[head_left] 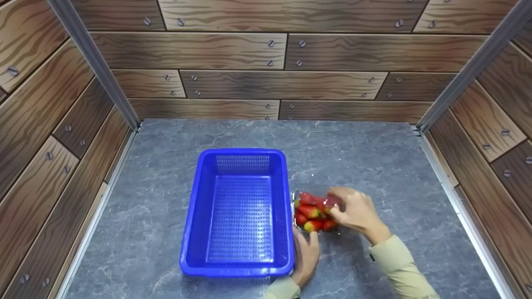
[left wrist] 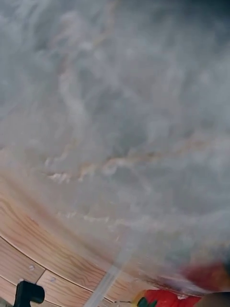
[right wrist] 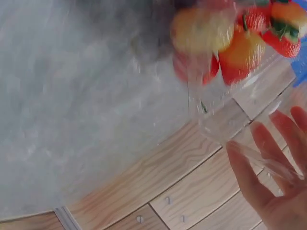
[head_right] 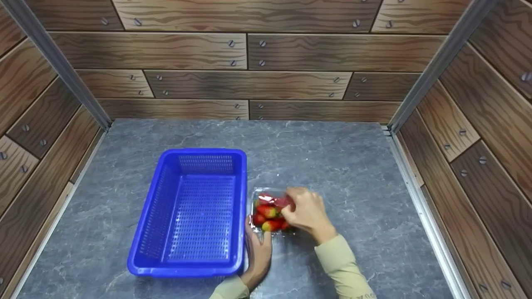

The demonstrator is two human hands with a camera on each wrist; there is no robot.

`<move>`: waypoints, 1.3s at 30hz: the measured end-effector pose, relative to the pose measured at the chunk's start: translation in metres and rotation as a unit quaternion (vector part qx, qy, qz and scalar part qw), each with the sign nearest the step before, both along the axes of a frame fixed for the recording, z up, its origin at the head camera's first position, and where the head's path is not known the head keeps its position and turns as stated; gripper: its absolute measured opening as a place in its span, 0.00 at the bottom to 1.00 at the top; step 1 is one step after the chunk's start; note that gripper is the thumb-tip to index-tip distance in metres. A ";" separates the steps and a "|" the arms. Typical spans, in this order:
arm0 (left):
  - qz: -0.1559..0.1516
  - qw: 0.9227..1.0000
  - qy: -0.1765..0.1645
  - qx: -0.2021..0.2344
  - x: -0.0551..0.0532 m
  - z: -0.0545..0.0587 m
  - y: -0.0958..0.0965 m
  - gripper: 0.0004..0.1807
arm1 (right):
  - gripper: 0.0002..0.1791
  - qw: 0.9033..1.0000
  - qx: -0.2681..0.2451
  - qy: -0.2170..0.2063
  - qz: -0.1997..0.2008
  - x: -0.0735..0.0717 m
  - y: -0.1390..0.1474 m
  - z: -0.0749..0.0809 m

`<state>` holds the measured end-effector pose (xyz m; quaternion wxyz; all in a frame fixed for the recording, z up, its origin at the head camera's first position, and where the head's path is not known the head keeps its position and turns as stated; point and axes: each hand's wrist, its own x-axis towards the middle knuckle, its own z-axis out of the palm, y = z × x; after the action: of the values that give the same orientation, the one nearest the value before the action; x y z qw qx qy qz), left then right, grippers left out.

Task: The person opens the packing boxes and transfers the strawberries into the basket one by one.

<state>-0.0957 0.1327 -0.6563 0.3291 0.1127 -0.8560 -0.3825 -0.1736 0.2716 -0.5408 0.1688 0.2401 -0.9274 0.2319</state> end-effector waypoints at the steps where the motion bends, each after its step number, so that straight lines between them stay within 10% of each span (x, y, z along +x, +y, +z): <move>1: -0.014 0.999 -0.010 0.028 0.000 0.000 0.000 0.35 | 0.21 1.000 0.010 -0.004 0.002 -0.002 0.001 0.001; 12: -0.095 0.965 -0.067 0.237 0.000 0.002 0.002 0.39 | 0.22 0.999 0.028 -0.016 0.006 -0.010 0.005 0.011; 20: -0.077 0.975 -0.063 0.198 0.003 0.002 0.001 0.37 | 0.18 0.998 -0.023 -0.045 -0.037 -0.020 0.014 0.029; 32: -0.058 0.990 -0.043 0.117 0.005 0.001 -0.001 0.36 | 0.21 0.982 -0.176 0.065 -0.030 -0.048 0.018 0.024; 39: -0.067 0.981 -0.082 0.163 0.007 0.003 -0.004 0.40 | 0.30 0.981 -0.194 0.017 -0.025 -0.049 0.015 0.012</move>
<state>-0.0890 0.1282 -0.6534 0.2089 0.1376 -0.8120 -0.5273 -0.2223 0.2867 -0.5292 0.2334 0.1835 -0.8675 0.3990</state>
